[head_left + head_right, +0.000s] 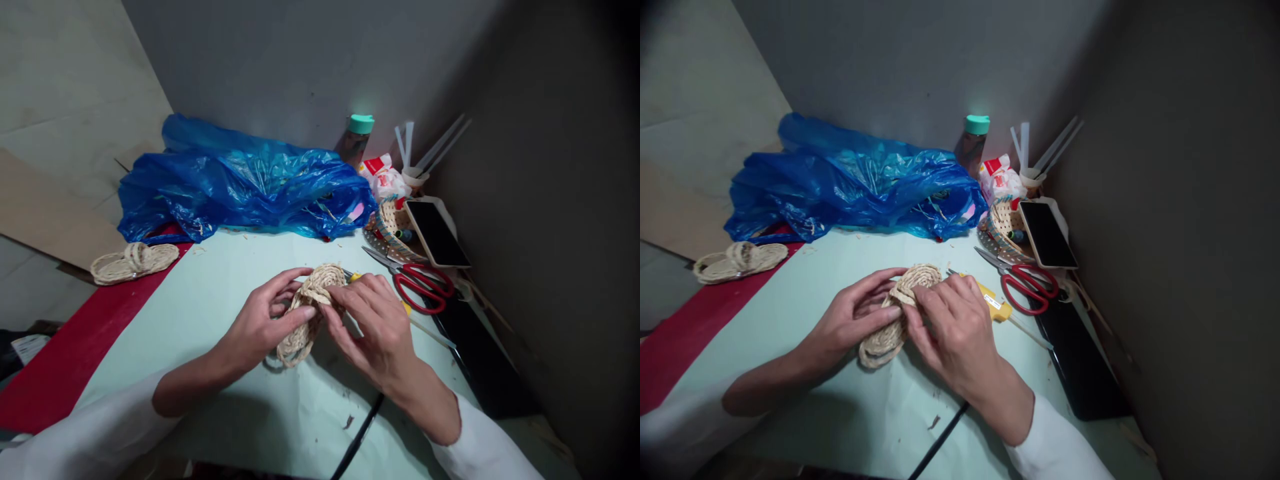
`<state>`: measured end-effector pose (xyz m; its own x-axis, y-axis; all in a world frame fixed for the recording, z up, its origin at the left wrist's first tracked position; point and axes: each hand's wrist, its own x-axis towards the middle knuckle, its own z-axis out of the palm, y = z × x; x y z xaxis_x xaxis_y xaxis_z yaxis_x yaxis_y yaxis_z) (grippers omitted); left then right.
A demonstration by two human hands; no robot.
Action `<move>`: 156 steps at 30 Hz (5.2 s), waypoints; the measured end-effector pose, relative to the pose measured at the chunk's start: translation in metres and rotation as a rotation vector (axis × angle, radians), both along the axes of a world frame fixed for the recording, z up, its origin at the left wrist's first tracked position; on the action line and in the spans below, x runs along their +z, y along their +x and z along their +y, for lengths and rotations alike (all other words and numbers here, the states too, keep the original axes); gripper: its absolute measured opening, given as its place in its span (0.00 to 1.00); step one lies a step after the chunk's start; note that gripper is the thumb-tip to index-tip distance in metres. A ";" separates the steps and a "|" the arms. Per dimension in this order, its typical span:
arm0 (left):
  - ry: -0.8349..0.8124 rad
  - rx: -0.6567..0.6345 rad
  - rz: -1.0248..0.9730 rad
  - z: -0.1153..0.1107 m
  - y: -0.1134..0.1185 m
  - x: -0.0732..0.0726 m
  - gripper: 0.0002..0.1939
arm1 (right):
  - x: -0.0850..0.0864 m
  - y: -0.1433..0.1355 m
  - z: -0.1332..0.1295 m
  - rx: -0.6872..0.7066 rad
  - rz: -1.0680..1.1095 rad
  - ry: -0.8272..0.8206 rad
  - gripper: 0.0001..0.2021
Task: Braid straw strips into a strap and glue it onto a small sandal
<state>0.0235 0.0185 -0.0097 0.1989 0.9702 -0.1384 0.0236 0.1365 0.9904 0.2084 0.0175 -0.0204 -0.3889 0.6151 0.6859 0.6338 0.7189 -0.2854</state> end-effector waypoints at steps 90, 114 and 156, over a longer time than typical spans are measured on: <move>0.305 -0.211 1.017 0.023 -0.025 -0.001 0.22 | 0.007 0.012 0.000 -0.173 -0.149 -0.755 0.10; -0.322 -0.013 -0.395 0.016 -0.006 -0.007 0.22 | 0.000 -0.007 -0.011 0.151 0.401 -0.658 0.22; -0.349 0.002 -0.736 0.111 0.056 -0.028 0.18 | 0.038 0.191 0.335 -0.565 -0.623 -0.885 0.17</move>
